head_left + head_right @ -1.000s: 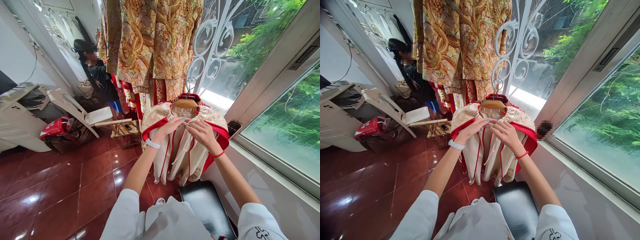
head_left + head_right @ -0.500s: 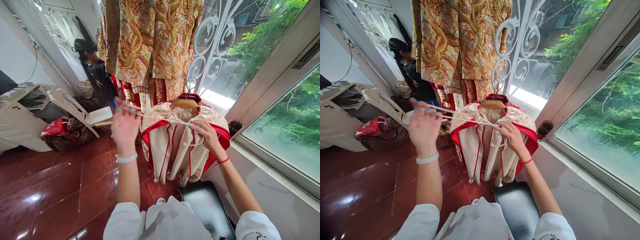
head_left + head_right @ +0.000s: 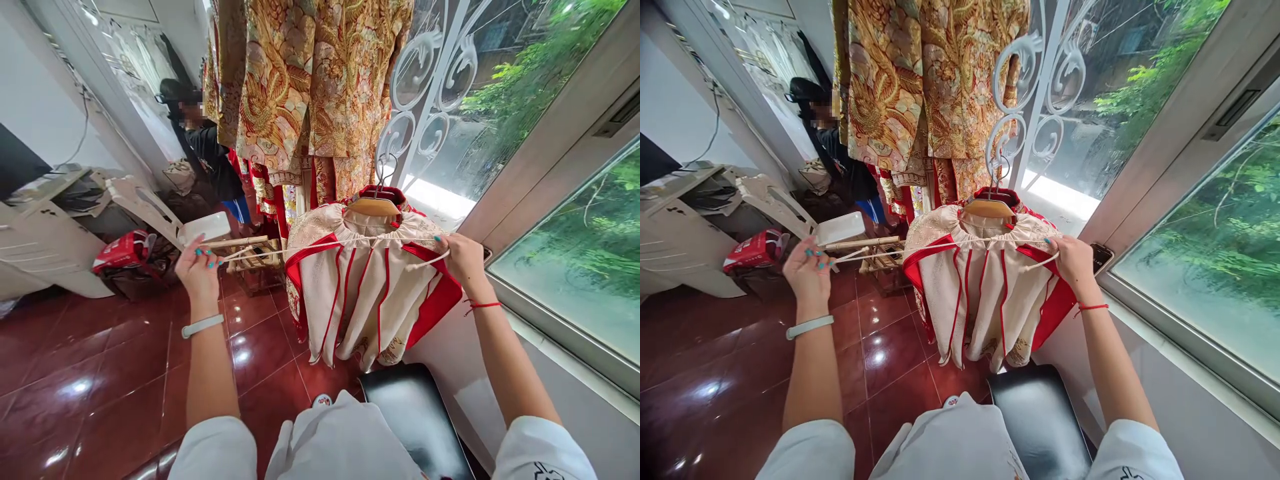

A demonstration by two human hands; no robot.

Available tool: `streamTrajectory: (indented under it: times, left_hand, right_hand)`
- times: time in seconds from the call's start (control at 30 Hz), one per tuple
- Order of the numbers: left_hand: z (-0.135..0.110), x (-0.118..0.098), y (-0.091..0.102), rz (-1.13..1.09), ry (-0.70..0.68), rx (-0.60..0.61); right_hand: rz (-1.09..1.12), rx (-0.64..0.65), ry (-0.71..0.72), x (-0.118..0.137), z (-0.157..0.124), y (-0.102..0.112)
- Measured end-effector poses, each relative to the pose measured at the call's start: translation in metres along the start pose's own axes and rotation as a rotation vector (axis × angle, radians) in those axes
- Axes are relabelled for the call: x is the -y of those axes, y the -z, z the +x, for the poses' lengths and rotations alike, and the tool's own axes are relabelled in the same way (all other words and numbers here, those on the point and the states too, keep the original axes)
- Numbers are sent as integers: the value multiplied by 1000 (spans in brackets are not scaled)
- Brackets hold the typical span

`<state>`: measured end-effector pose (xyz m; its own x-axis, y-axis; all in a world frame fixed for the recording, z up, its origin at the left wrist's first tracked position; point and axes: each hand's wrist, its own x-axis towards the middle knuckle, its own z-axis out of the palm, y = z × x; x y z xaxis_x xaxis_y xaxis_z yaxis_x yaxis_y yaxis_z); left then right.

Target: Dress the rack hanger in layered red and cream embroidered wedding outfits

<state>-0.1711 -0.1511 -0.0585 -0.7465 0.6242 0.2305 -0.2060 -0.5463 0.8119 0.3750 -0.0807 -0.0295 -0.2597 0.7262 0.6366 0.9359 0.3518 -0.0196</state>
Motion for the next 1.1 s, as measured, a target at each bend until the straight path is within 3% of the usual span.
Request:
streamTrajectory:
  times: [0.2, 0.3, 0.37, 0.43, 0.5, 0.57, 0.67, 0.73, 0.83, 0.93, 1.03, 1.1]
  left_hand:
    - [-36, 49, 25, 297, 219, 71]
    - [-55, 47, 35, 622, 454, 261]
    - [-70, 39, 25, 845, 519, 429]
    - [-90, 34, -7, 941, 331, 558]
    - [-114, 39, -55, 908, -1, 643]
    - [-137, 52, -109, 836, -232, 759]
    - [-158, 79, -170, 881, -373, 731]
    - [-163, 91, -189, 896, -361, 676]
    - [-159, 95, -193, 733, -208, 653]
    - [-150, 89, -190, 424, 240, 713]
    - [-139, 82, -193, 169, 701, 867]
    - [-131, 77, -196, 87, 781, 909]
  right_hand:
    - [28, 209, -159, 4, -22, -8]
    - [274, 398, -71, 5, -32, -2]
    - [464, 442, -13, 12, -34, -1]
    - [621, 398, -32, 28, -30, -8]
    - [710, 292, -118, 55, -22, -24]
    - [714, 189, -207, 86, -12, -43]
    - [662, 107, -278, 124, 3, -67]
    - [707, 62, -300, 134, 9, -74]
    - [954, 35, -373, 129, 12, -71]
    - [1180, 153, -480, 114, 9, -63]
    - [1113, 159, -443, 103, 10, -55]
    - [987, 76, -380, 97, 15, -47]
